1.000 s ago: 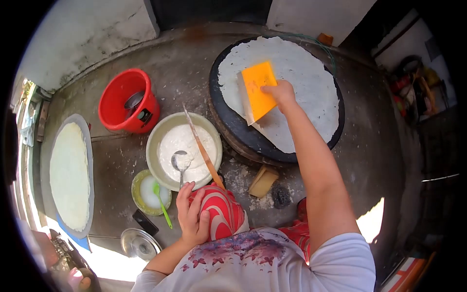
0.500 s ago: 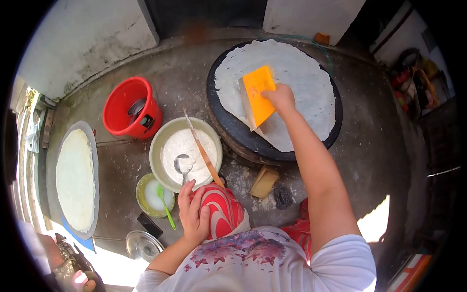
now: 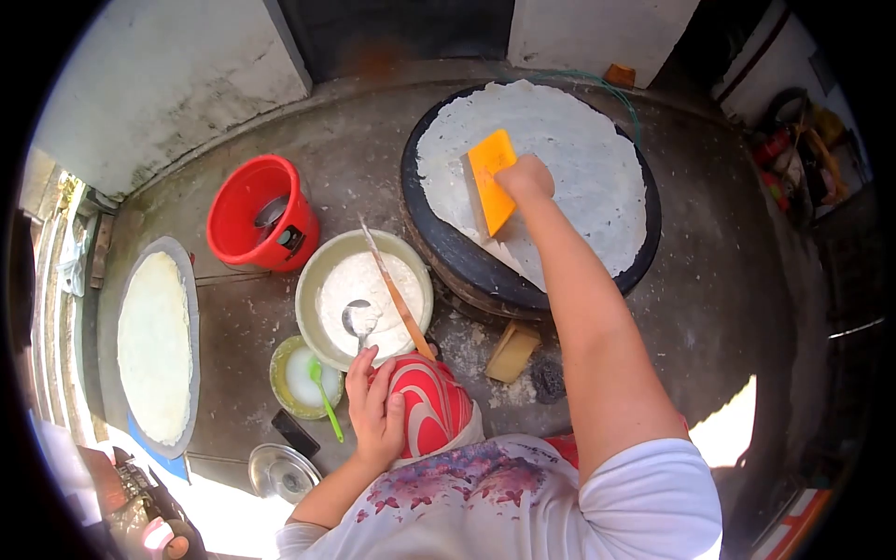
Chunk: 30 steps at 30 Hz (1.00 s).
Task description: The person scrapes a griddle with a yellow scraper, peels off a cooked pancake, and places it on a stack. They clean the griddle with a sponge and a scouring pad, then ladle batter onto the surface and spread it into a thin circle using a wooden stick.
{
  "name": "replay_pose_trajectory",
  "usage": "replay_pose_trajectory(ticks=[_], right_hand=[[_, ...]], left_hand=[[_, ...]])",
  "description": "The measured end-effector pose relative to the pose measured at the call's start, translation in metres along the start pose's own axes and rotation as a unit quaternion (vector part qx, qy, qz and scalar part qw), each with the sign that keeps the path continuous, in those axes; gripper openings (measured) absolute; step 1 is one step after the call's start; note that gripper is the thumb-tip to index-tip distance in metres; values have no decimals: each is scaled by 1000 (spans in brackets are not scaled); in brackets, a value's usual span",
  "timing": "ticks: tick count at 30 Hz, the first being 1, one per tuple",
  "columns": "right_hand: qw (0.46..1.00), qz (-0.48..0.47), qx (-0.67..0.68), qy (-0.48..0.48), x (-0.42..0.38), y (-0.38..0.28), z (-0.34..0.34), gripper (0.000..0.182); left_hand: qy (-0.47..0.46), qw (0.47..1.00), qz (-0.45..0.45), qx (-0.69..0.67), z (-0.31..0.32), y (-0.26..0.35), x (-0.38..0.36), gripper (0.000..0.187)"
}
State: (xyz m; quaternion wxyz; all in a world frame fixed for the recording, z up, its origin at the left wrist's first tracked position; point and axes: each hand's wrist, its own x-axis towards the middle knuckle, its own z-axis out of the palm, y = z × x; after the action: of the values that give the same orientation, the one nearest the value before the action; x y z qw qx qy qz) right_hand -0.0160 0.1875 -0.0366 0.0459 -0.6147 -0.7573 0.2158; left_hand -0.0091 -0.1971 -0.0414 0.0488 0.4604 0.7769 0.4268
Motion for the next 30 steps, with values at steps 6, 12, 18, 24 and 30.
replay_pose_trajectory(ticks=[6, 12, 18, 24, 30], right_hand=[[994, -54, -39, 82, -22, -1, -23, 44], [902, -160, 390, -96, -93, 57, -46, 33], [841, -167, 456, -240, -196, 87, -77, 31], [826, -182, 469, -253, -237, 117, -85, 29], [823, -220, 459, -253, -247, 138, -89, 26]], left_hand=[[5, 1000, 8, 2, 0, 0, -2, 36], [9, 961, -134, -241, -1, -8, 12, 43], [54, 834, -175, -520, 1, 15, 69, 66], [-45, 786, -213, -579, 3, 33, 67, 30], [-62, 838, -215, -497, -12, 44, 50, 11]])
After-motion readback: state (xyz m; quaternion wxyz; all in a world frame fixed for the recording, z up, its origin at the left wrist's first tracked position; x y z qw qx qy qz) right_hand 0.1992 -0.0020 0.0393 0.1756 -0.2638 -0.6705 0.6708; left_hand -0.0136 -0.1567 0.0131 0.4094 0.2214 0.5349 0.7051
